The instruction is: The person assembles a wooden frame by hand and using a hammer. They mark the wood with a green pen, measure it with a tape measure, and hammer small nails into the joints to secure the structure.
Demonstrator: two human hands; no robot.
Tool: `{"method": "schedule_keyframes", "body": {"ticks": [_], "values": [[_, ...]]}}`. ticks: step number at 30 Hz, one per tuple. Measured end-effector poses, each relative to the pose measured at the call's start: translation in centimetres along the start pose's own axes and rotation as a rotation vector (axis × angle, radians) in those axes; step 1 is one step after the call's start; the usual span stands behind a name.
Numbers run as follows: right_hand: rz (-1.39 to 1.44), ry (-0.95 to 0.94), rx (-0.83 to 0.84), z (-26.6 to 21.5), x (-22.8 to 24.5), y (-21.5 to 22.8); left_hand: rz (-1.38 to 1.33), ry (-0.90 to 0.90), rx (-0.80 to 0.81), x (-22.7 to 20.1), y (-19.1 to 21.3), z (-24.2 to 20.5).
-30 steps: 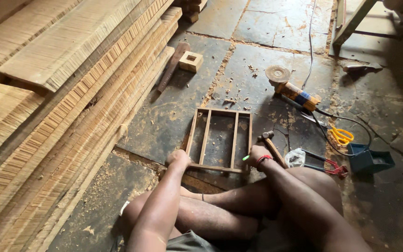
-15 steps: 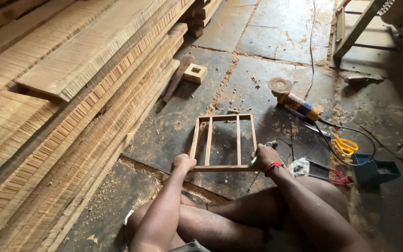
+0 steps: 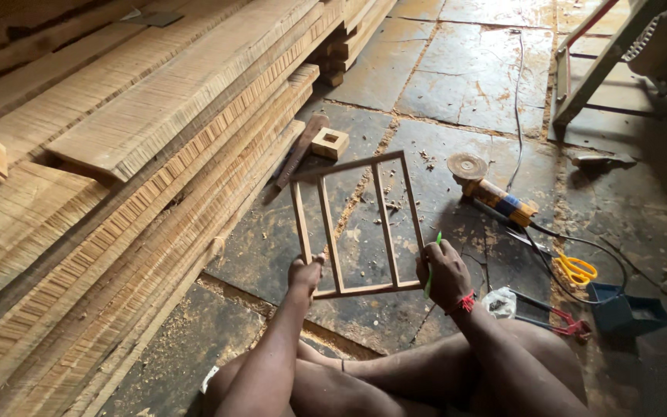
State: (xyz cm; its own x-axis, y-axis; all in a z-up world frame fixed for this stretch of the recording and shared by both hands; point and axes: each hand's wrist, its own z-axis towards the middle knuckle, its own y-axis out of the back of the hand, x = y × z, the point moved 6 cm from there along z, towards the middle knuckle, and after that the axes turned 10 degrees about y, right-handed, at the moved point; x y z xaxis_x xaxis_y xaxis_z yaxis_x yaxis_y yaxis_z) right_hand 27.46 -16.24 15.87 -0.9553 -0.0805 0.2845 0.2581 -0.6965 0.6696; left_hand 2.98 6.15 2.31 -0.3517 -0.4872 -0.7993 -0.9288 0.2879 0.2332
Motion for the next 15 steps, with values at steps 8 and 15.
{"method": "schedule_keyframes", "body": {"ticks": [8,15], "values": [[0.367,-0.243,-0.112,-0.7,-3.0,-1.7,-0.331,-0.364,-0.042,-3.4,1.9,-2.2],[0.697,-0.406,-0.217,-2.3,-5.4,-2.7,-0.215,-0.596,-0.052,-5.0,0.5,-3.9]]}}
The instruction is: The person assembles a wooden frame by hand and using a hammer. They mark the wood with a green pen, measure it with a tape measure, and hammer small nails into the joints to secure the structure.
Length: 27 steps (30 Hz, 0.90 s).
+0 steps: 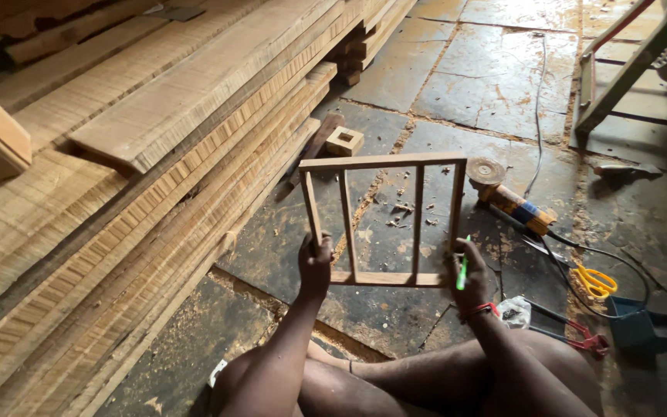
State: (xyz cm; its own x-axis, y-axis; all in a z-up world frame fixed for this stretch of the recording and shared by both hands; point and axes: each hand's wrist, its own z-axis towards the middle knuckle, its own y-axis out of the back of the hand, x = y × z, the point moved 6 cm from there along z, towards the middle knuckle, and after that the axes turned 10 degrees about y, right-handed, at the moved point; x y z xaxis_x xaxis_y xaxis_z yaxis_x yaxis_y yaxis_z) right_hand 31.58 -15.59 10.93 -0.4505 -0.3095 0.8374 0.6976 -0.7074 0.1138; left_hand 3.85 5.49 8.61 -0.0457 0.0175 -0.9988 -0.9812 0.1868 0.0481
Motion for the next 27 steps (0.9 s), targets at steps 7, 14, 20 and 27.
{"method": "schedule_keyframes", "body": {"ticks": [7,14,20,27], "values": [[-0.331,0.128,0.018,0.5,4.1,0.4,-0.333,0.047,0.044,-1.7,0.7,-0.5],[-0.397,0.283,0.068,0.3,6.9,-1.2,-0.519,0.112,-0.063,-3.3,5.0,1.8],[-0.466,0.445,0.063,0.3,9.4,-1.5,-0.617,0.211,-0.133,-0.7,6.1,2.6],[-0.562,0.487,0.147,0.0,10.5,-1.9,-0.686,0.159,-0.172,2.3,6.0,3.9]]}}
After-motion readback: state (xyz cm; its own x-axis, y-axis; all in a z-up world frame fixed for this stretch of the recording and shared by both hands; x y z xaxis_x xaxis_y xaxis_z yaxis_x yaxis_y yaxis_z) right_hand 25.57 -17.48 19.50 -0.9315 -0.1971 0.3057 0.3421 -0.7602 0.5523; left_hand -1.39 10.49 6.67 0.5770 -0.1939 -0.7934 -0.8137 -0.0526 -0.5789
